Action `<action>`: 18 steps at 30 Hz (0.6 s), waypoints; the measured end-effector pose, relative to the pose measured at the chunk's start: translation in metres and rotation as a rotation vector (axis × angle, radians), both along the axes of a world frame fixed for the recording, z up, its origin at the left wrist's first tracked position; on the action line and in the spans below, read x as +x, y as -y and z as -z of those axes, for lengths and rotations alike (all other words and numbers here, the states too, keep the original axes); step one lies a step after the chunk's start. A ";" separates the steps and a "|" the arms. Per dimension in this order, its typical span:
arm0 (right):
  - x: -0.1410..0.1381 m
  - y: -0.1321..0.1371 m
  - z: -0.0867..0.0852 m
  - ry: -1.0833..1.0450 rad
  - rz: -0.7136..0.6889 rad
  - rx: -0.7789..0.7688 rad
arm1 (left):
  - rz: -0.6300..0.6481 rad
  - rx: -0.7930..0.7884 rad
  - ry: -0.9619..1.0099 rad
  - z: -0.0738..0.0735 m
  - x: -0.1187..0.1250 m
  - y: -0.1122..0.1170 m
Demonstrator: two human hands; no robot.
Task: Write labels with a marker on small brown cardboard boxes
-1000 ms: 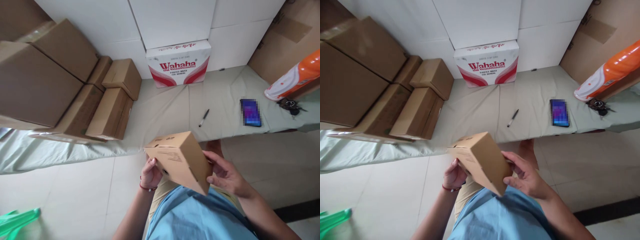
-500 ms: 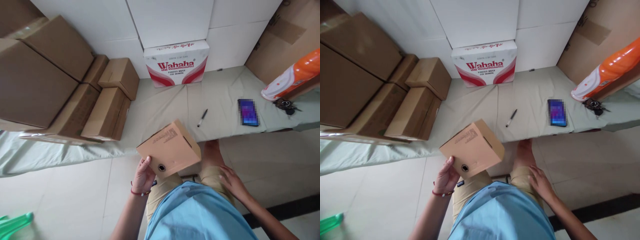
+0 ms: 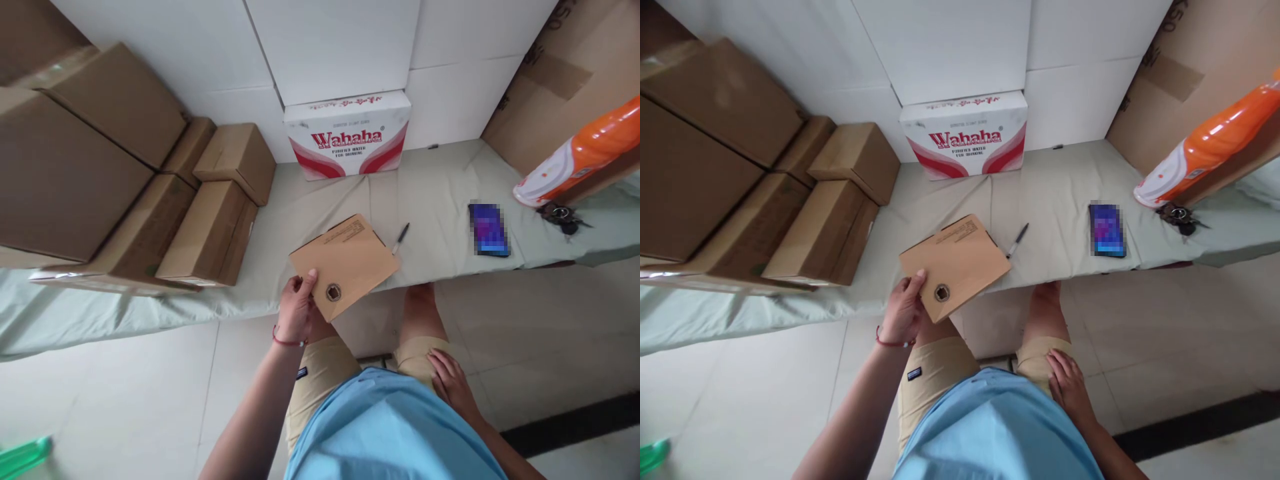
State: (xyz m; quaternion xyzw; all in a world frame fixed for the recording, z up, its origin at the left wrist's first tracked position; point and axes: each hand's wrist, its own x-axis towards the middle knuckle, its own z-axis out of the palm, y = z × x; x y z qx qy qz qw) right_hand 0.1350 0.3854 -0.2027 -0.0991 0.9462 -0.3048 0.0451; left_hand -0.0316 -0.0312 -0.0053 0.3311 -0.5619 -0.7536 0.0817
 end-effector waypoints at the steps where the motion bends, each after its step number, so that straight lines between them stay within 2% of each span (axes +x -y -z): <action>1: -0.004 0.001 -0.003 -0.030 -0.013 -0.003 | 0.008 -0.024 0.000 0.002 -0.009 0.002; 4: -0.028 0.004 -0.019 -0.095 -0.025 -0.049 | 0.028 -0.139 -0.034 0.002 -0.032 0.008; 6: -0.055 0.006 -0.037 -0.093 -0.005 -0.082 | 0.010 -0.246 -0.071 -0.001 -0.038 0.014; 9: -0.112 0.009 -0.075 -0.134 0.064 -0.086 | -0.050 -0.442 -0.093 -0.007 -0.020 0.022; 11: -0.159 0.011 -0.104 -0.294 0.142 -0.056 | -0.074 -0.584 -0.067 -0.006 0.013 0.024; 13: -0.208 0.018 -0.133 -0.404 0.150 -0.015 | -0.063 -0.659 -0.019 0.004 0.064 0.020; 15: -0.254 0.031 -0.156 -0.395 0.049 0.097 | -0.033 -0.704 0.003 0.027 0.127 0.013; 16: -0.275 0.040 -0.165 -0.352 -0.016 0.169 | -0.007 -0.732 0.011 0.043 0.161 0.010; 18: -0.311 0.058 -0.177 -0.252 -0.116 0.340 | 0.117 -0.901 -0.026 0.080 0.223 0.003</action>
